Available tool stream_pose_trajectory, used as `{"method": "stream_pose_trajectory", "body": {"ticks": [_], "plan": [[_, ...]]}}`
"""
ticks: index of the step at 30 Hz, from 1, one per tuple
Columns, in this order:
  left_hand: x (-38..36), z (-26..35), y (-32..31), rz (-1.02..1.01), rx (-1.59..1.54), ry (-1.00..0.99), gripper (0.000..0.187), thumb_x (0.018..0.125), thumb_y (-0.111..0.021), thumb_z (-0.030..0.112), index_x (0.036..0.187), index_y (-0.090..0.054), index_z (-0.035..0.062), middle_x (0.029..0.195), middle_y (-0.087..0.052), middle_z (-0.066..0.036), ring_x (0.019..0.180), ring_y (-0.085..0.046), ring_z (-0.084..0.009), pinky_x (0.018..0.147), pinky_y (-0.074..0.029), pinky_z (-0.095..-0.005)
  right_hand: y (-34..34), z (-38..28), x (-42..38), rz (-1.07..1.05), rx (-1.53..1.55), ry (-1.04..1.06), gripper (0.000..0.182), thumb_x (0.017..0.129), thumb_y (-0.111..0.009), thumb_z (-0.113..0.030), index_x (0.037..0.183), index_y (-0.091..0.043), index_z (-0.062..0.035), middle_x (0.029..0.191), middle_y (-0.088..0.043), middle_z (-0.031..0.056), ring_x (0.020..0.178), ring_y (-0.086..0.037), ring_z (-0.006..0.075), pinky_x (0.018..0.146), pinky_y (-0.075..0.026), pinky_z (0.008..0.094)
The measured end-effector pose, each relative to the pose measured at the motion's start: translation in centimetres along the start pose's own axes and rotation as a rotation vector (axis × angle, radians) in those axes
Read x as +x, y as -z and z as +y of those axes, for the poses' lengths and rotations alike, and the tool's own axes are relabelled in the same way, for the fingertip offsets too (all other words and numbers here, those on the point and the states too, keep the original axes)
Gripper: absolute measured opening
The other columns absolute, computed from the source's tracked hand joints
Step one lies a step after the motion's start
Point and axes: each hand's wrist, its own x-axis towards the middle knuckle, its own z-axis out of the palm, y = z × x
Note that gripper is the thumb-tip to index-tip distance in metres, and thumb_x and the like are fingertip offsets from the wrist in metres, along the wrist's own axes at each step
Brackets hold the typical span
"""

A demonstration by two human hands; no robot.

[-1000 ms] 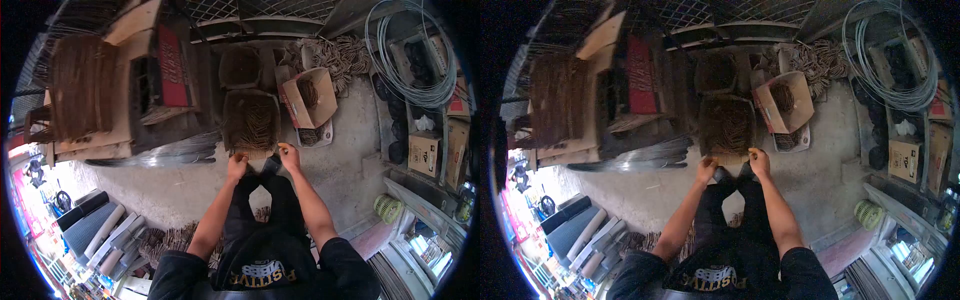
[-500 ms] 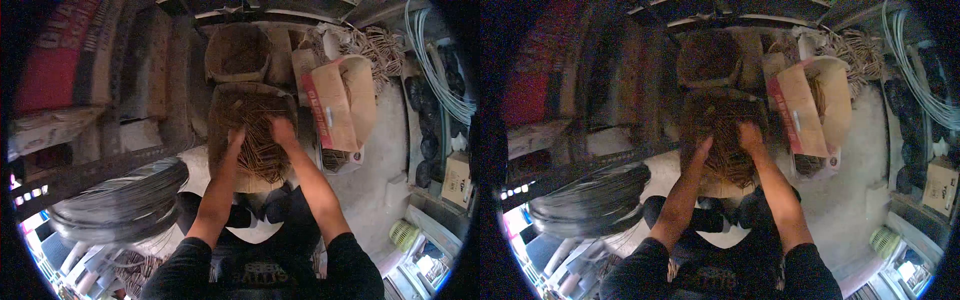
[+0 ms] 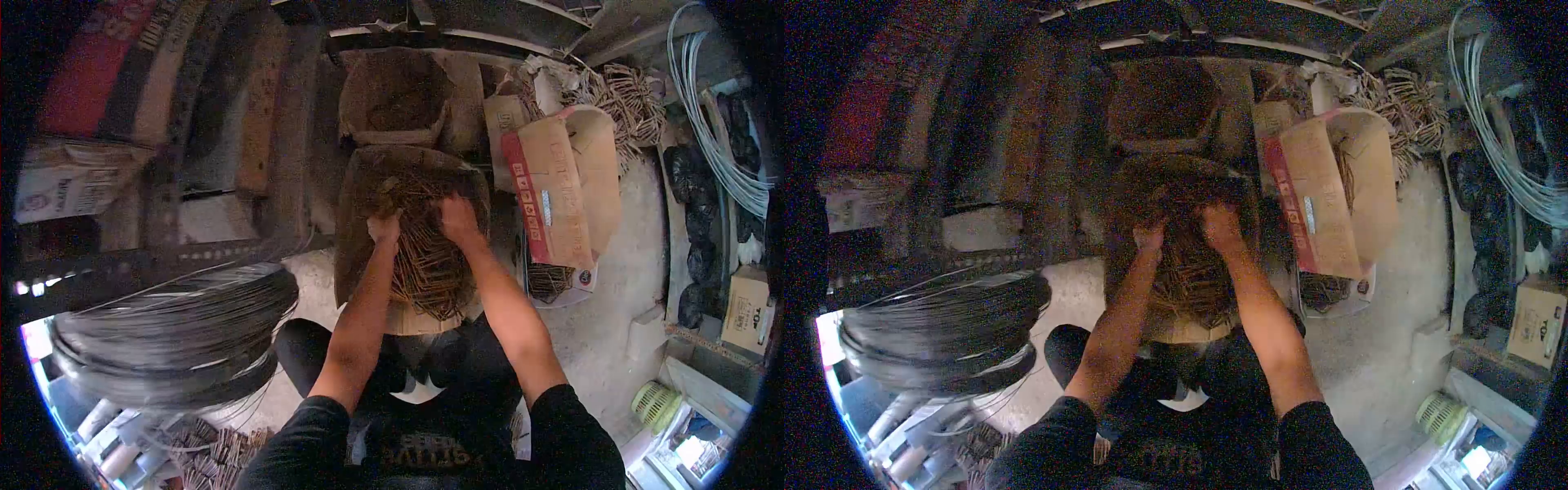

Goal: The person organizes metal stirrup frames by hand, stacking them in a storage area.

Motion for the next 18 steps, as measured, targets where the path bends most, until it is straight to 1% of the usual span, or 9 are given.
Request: {"method": "stream_pose_trajectory", "body": {"ticks": [3,5,6,8,11,13,14,16,18], "plan": [[-3.8,1.3,2.6,0.074,-0.003,0.035,0.046,0.095,-0.079,0.023,0.135,-0.069,0.0042,0.138,-0.066,-0.019,0.123,-0.064,-0.0332,0.104,-0.055,-0.0522,3.7,-1.7,-5.0,0.206,0.014,0.224,0.028,0.093,-0.065,-0.010,0.118,-0.078,-0.0135,0.108,-0.069,0.0216,0.104,-0.066,0.0422,0.098,-0.050,0.0532],[-6.5,0.6,4.5,0.008,-0.123,-0.366,0.042,0.095,-0.078,0.017,0.135,-0.071,0.0053,0.127,-0.072,-0.016,0.110,-0.069,-0.0251,0.096,-0.056,-0.0430,9.3,-4.8,-9.9,0.295,0.153,0.188,0.028,0.095,-0.065,-0.010,0.119,-0.078,-0.0131,0.100,-0.070,0.0213,0.102,-0.066,0.0410,0.098,-0.049,0.0527],[-9.8,2.4,6.0,0.012,-0.126,-0.376,0.042,0.095,-0.078,0.017,0.135,-0.071,0.0053,0.127,-0.072,-0.016,0.110,-0.069,-0.0251,0.096,-0.056,-0.0430,11.9,-6.1,-12.2,0.269,0.161,0.142,0.027,0.095,-0.065,-0.010,0.118,-0.078,-0.0127,0.100,-0.071,0.0211,0.101,-0.065,0.0409,0.097,-0.049,0.0526],[-18.4,7.0,9.3,-0.094,-0.145,-0.411,0.044,0.094,-0.080,0.014,0.136,-0.071,0.0063,0.109,-0.076,-0.009,0.095,-0.068,-0.0151,0.087,-0.054,-0.0329,16.4,-8.2,-17.0,0.250,0.166,0.099,0.026,0.096,-0.065,-0.010,0.118,-0.079,-0.0123,0.100,-0.072,0.0210,0.100,-0.065,0.0407,0.096,-0.049,0.0525],[-28.5,11.3,12.9,-0.198,-0.277,-0.328,0.040,0.092,-0.080,0.010,0.131,-0.074,0.0042,0.121,-0.075,-0.006,0.105,-0.067,-0.0124,0.095,-0.053,-0.0295,22.2,-11.3,-23.8,0.358,0.355,0.010,0.024,0.097,-0.066,-0.012,0.118,-0.079,-0.0108,0.103,-0.074,0.0203,0.095,-0.068,0.0375,0.094,-0.051,0.0478],[-34.5,13.7,15.6,-0.254,-0.303,-0.313,0.040,0.092,-0.081,0.010,0.130,-0.074,0.0034,0.118,-0.075,-0.004,0.102,-0.065,-0.0108,0.093,-0.053,-0.0284,26.4,-13.4,-27.7,0.389,0.716,-0.125,0.025,0.097,-0.068,-0.012,0.120,-0.078,-0.0086,0.109,-0.076,0.0150,0.099,-0.070,0.0335,0.091,-0.054,0.0424],[-37.3,15.0,17.0,-0.318,-0.330,-0.295,0.039,0.091,-0.081,0.010,0.129,-0.074,0.0025,0.114,-0.075,-0.003,0.098,-0.064,-0.0093,0.090,-0.052,-0.0273,27.8,-14.3,-29.6,0.395,0.715,-0.112,0.025,0.097,-0.068,-0.012,0.120,-0.078,-0.0086,0.109,-0.076,0.0150,0.099,-0.070,0.0335,0.091,-0.054,0.0424],[-43.4,18.0,20.1,-0.355,-0.302,-0.293,0.040,0.091,-0.082,0.011,0.129,-0.073,0.0013,0.112,-0.075,-0.003,0.097,-0.064,-0.0095,0.089,-0.052,-0.0275,30.7,-16.0,-32.8,0.251,1.185,-0.359,0.023,0.099,-0.068,-0.012,0.119,-0.078,-0.0049,0.107,-0.078,0.0063,0.092,-0.070,0.0168,0.084,-0.054,0.0313],[-48.6,21.1,23.1,-0.390,-0.270,-0.296,0.041,0.091,-0.083,0.011,0.129,-0.073,0.0000,0.111,-0.075,-0.003,0.095,-0.064,-0.0097,0.087,-0.052,-0.0276,34.7,-18.4,-35.6,0.231,1.330,-0.356,0.022,0.099,-0.069,-0.012,0.117,-0.078,-0.0044,0.106,-0.077,0.0031,0.092,-0.067,0.0116,0.083,-0.053,0.0286]]}}
